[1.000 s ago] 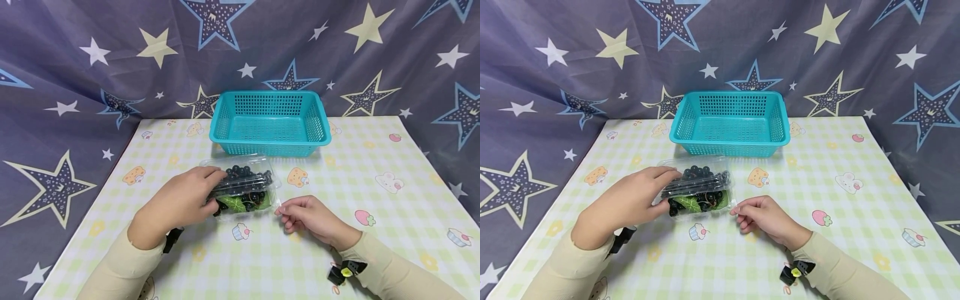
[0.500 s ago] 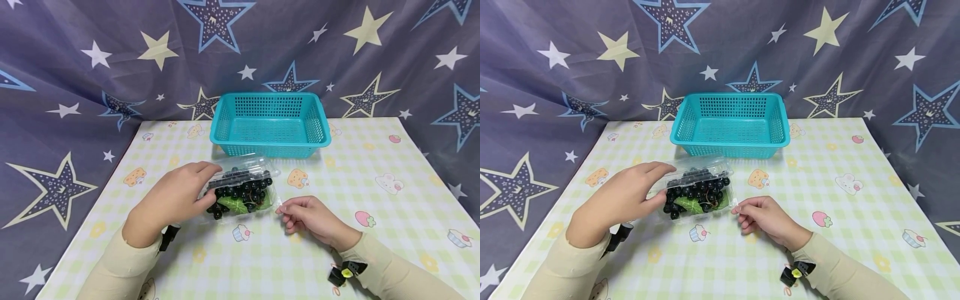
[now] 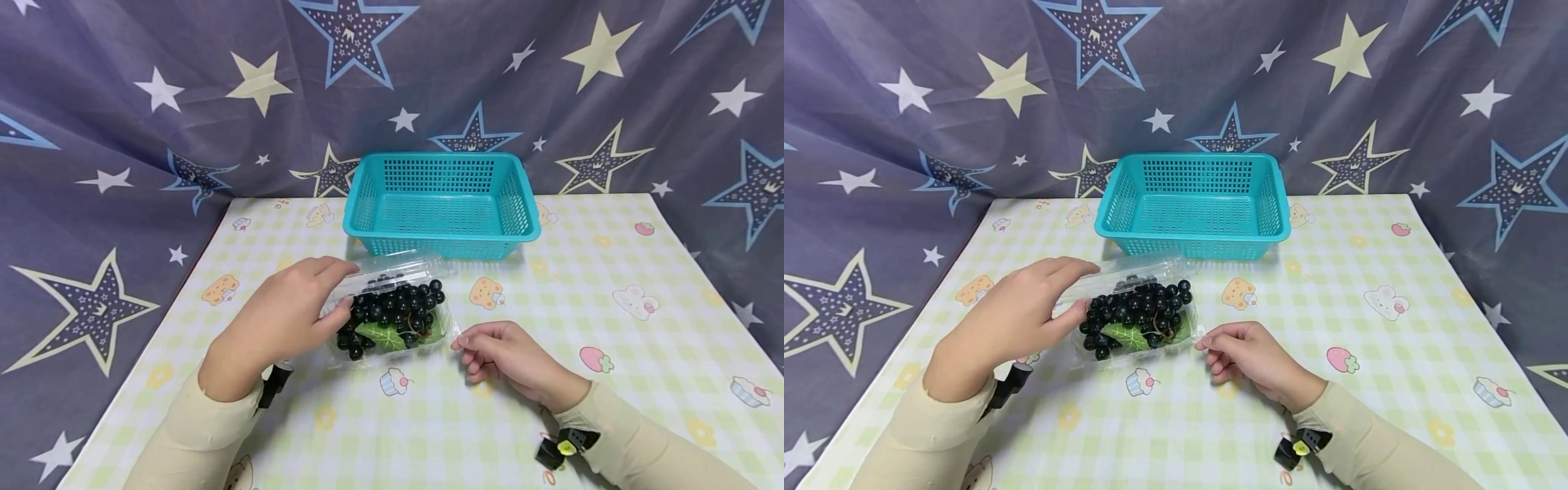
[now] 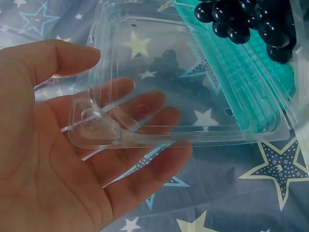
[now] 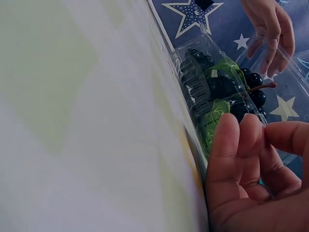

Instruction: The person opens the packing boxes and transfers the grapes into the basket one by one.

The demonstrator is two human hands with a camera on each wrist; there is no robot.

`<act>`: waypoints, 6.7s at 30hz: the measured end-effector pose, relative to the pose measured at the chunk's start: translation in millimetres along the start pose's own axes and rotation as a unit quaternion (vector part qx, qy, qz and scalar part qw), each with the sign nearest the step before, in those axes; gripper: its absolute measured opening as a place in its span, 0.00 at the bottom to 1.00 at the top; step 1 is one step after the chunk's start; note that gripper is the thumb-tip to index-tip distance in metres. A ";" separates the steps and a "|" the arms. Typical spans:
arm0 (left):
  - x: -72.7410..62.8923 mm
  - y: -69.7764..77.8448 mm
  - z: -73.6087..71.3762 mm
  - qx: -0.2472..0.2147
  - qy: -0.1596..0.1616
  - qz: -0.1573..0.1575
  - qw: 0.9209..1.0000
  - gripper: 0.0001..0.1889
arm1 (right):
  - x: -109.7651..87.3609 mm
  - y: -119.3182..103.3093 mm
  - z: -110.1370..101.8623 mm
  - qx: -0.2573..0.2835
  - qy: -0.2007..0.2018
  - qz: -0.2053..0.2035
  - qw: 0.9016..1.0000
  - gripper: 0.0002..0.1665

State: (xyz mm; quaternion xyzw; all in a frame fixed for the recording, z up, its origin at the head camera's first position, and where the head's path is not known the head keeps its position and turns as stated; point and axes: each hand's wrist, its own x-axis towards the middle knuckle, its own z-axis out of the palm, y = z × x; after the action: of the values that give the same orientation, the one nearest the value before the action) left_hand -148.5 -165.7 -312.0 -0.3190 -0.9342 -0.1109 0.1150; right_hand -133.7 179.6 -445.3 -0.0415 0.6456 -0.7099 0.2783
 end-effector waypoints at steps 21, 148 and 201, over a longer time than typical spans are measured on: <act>9.3 -24.8 7.6 -0.005 0.152 -0.034 0.988 0.19 | -2.4 -0.3 -0.7 0.004 -0.016 -0.003 1.000 0.18; 11.1 -54.3 4.8 0.005 0.243 -0.105 0.964 0.06 | -9.4 -174.8 63.1 -0.614 0.150 -0.443 0.636 0.22; 7.7 -56.7 2.3 0.011 0.241 -0.107 0.965 0.05 | -51.4 -251.3 40.6 -0.615 0.247 -0.472 0.582 0.17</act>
State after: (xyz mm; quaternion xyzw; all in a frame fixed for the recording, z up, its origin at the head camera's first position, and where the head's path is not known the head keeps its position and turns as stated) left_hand -190.0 -204.4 -319.6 -0.1795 -0.9088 -0.1856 0.3276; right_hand -159.4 169.2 -187.0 -0.3246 0.8613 -0.1581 -0.3575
